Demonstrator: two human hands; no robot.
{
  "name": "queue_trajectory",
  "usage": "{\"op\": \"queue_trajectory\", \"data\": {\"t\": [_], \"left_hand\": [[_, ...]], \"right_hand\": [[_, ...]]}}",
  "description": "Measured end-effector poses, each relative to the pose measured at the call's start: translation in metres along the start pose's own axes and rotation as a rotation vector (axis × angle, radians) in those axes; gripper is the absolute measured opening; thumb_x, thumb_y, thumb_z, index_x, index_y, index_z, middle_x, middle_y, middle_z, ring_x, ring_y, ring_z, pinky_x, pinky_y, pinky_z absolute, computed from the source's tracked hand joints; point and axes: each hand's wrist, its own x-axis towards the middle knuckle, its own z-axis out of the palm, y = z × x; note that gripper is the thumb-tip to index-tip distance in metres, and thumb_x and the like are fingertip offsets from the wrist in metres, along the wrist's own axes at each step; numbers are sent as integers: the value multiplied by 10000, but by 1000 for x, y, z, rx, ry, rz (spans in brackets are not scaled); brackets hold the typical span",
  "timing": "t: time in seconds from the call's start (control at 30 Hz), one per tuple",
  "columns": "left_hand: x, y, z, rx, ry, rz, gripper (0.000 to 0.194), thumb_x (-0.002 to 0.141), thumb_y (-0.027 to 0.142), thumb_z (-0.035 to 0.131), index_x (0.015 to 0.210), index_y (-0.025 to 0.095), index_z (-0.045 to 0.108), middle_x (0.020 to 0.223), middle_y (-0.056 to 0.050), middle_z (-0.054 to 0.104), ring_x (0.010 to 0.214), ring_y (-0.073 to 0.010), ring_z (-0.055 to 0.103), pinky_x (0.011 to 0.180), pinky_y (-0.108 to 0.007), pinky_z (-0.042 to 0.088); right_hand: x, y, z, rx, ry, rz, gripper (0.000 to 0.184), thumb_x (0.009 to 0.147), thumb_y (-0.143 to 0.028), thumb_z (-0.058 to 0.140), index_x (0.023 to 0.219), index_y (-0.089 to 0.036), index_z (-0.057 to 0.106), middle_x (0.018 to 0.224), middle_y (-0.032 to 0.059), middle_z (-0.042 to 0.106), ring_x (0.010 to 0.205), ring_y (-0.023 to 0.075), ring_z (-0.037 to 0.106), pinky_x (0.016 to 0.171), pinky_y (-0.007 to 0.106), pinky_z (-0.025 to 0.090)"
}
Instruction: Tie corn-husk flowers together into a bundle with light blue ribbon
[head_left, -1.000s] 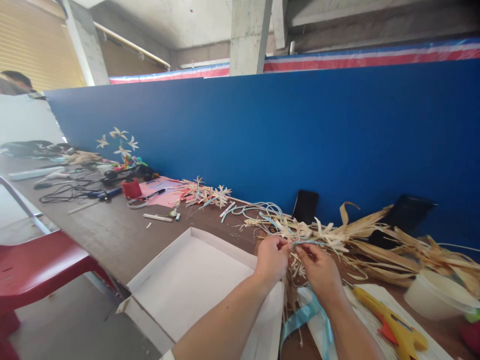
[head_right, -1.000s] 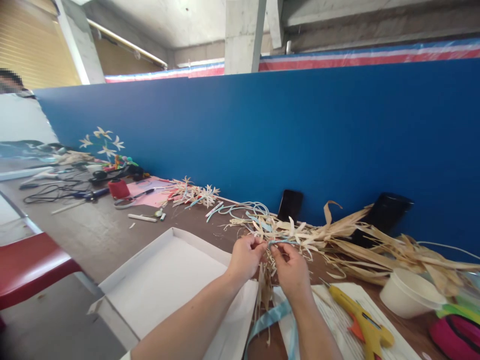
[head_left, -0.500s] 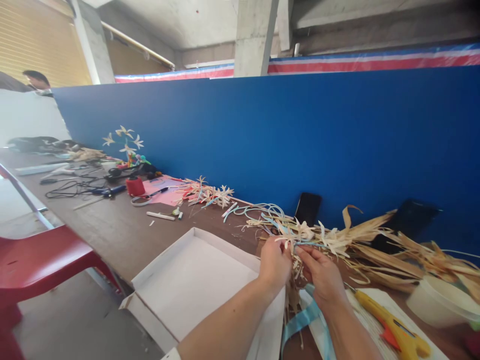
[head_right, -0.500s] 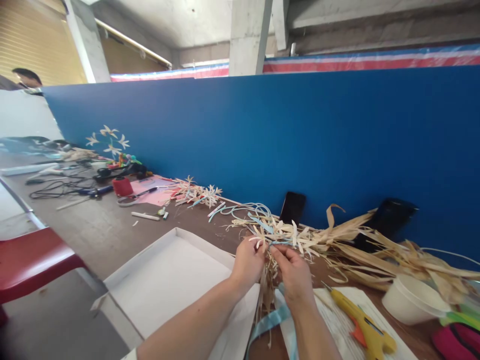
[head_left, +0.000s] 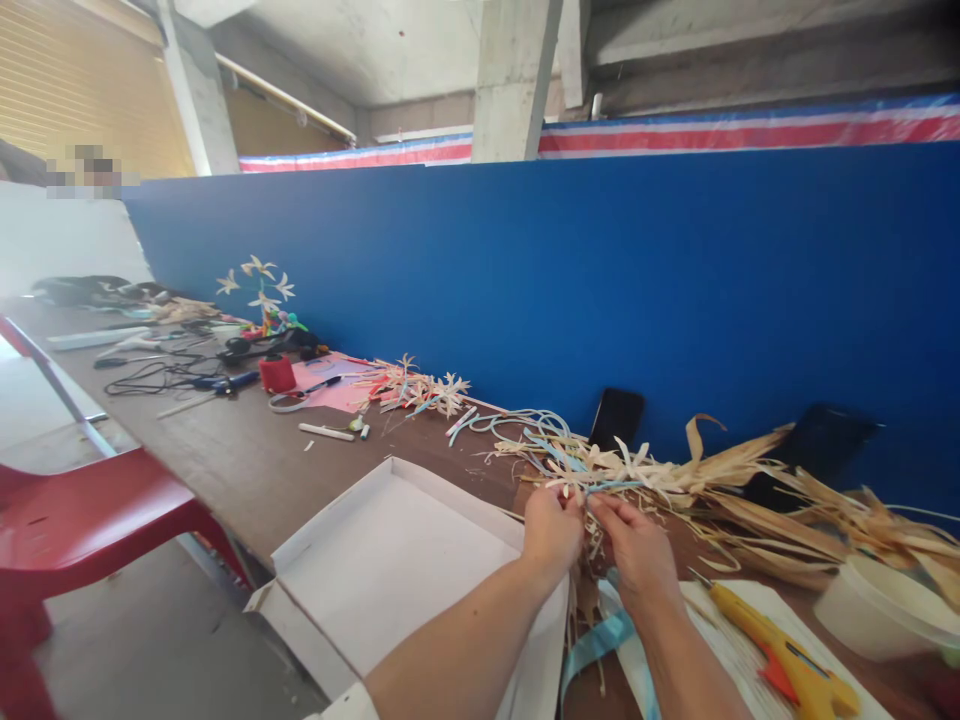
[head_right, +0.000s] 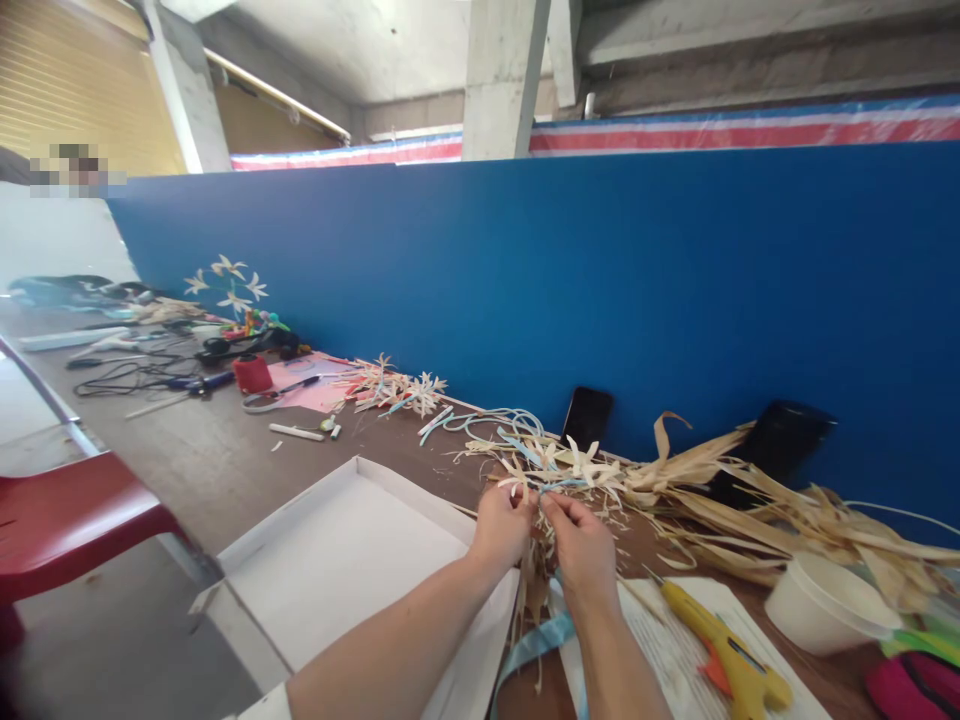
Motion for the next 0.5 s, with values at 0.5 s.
{"op": "queue_trajectory", "data": {"t": [0.5], "left_hand": [[17,1,37,-47,22,-78,49,738,164,550,697,140,562,619,-5,550,534,-103,498,500,-191,409]], "right_hand": [[17,10,-17,97,94,18,459,560,-483,716,873,-147,720,719,53,714,697,232,641,569,290,480]]}}
